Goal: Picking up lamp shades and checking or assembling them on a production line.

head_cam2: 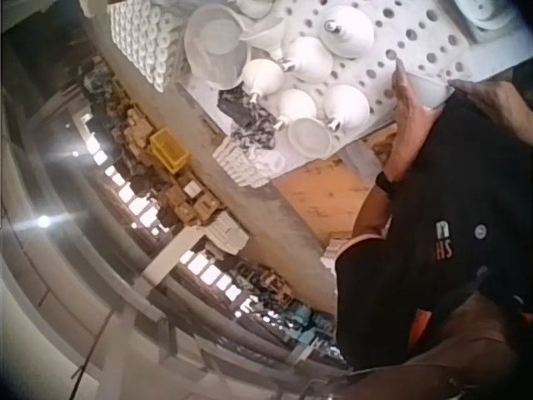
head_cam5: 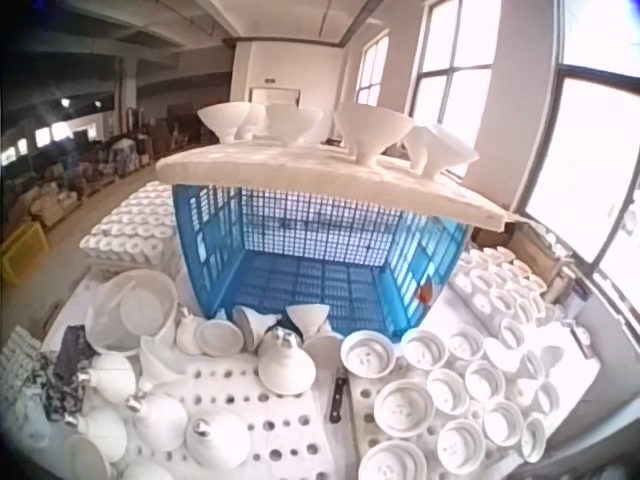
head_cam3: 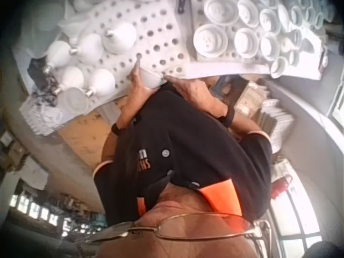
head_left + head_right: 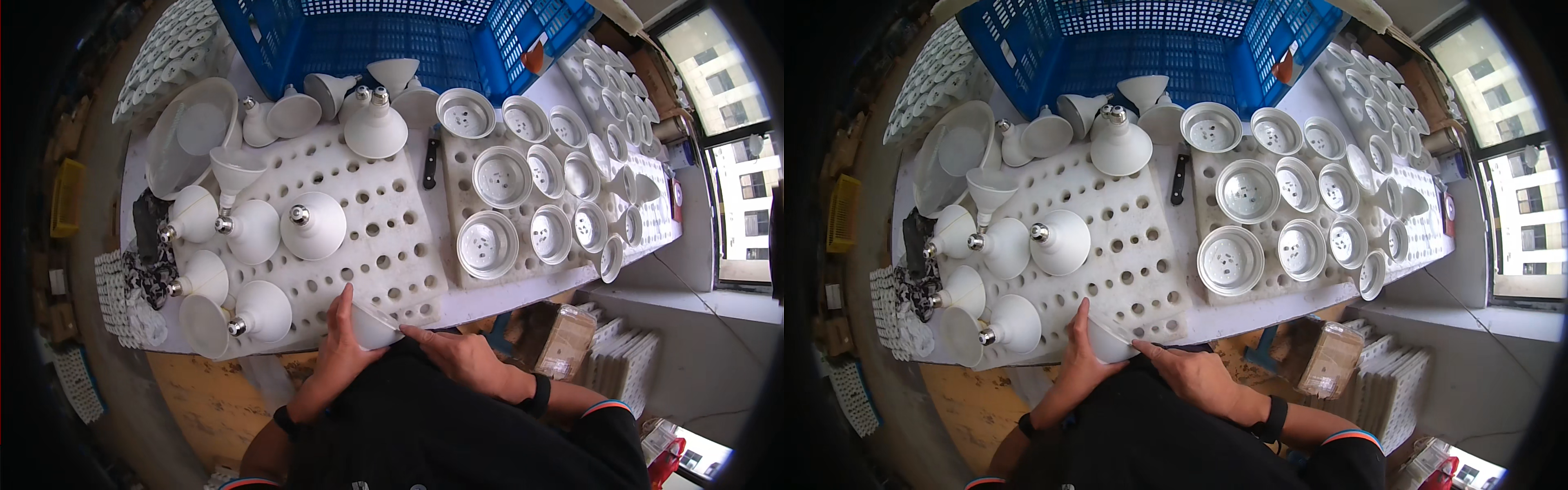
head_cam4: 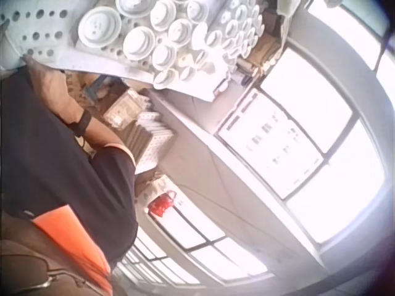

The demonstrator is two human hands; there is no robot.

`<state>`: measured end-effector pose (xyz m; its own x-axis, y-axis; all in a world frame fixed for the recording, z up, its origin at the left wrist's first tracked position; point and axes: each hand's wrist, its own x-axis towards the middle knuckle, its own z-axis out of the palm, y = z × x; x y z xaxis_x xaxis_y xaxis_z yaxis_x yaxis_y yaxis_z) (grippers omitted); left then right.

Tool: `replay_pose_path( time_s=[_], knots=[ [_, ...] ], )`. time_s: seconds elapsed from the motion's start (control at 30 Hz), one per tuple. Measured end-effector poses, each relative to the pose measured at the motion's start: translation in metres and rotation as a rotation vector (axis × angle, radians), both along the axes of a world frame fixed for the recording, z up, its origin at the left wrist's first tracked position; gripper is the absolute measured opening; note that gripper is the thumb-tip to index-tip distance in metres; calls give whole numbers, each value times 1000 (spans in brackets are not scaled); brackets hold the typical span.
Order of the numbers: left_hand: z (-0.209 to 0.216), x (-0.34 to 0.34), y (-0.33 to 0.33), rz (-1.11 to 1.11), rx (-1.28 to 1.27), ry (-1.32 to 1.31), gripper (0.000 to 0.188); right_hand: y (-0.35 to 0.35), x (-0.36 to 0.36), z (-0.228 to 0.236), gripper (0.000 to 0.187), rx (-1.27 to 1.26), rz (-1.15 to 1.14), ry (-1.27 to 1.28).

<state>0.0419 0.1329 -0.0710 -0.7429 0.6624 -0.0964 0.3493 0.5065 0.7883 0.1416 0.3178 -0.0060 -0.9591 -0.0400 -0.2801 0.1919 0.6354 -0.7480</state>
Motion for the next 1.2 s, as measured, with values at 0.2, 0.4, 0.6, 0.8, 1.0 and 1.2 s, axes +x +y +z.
replay_pose_path(
  time_s=[0.2,0.4,0.6,0.8,1.0,1.2],
  knots=[
    [-3,-1,-4,-31,-16,-28,111,-5,1,-4,42,-50,-54,-32],
    [-7,-13,-9,10,82,-334,112,6,-7,-5,36,-94,-67,-87],
    [-12,-18,-6,38,105,-574,112,2,-17,-17,32,-40,-145,57],
    [-10,-18,5,90,117,-555,107,-10,-27,-11,31,54,-313,-199],
    [-13,-17,8,94,123,-523,106,-23,-35,-11,31,91,-438,-307],
    [-15,-14,13,108,140,-489,105,-27,-37,-24,31,138,-516,-292]
  ],
)
